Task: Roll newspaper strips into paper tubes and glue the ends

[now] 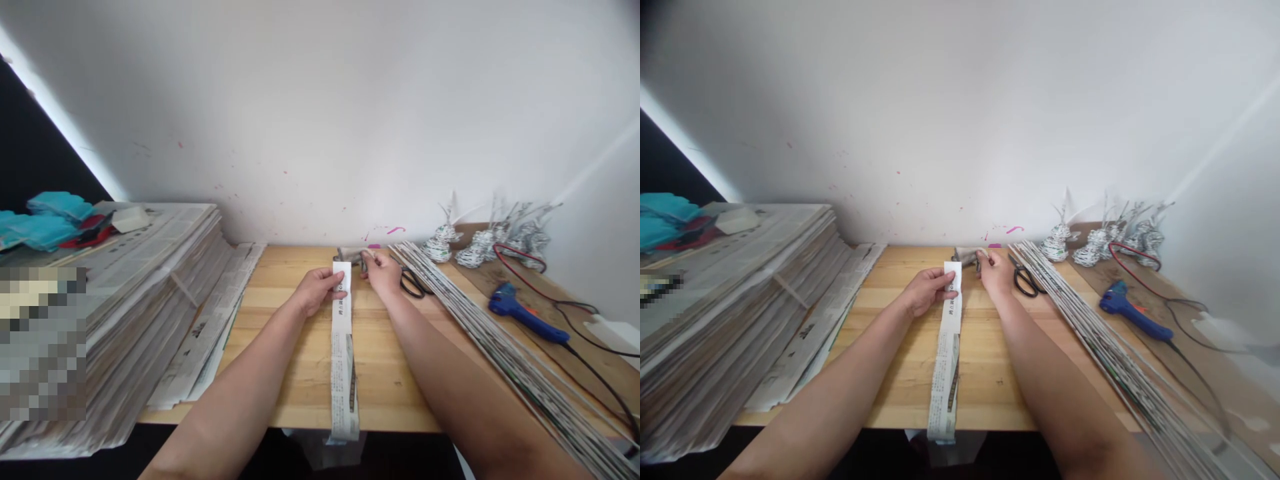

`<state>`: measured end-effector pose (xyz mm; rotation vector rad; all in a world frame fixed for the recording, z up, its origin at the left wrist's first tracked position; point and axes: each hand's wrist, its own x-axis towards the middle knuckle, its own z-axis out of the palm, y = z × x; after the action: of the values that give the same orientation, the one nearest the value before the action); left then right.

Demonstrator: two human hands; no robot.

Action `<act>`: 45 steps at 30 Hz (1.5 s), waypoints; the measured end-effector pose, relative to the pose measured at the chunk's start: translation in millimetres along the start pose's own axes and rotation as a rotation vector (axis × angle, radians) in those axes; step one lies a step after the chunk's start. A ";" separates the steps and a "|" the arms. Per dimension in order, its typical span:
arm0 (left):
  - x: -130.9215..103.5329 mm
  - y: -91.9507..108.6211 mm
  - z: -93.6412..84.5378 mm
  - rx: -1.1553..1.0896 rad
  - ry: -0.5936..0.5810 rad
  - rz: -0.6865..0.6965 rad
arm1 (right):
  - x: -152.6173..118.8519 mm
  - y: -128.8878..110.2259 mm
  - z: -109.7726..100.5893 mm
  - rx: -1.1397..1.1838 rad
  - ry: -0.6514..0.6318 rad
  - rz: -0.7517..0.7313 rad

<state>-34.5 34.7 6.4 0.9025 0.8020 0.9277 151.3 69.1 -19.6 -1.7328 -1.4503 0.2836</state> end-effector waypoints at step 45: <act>-5.7 9.7 -2.1 0.024 0.035 -0.018 | -19.3 -42.6 -23.3 0.880 -0.636 0.169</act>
<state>-41.5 33.2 15.4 0.9007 0.8514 0.9217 130.4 40.6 18.8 -1.0485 -1.2711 1.4279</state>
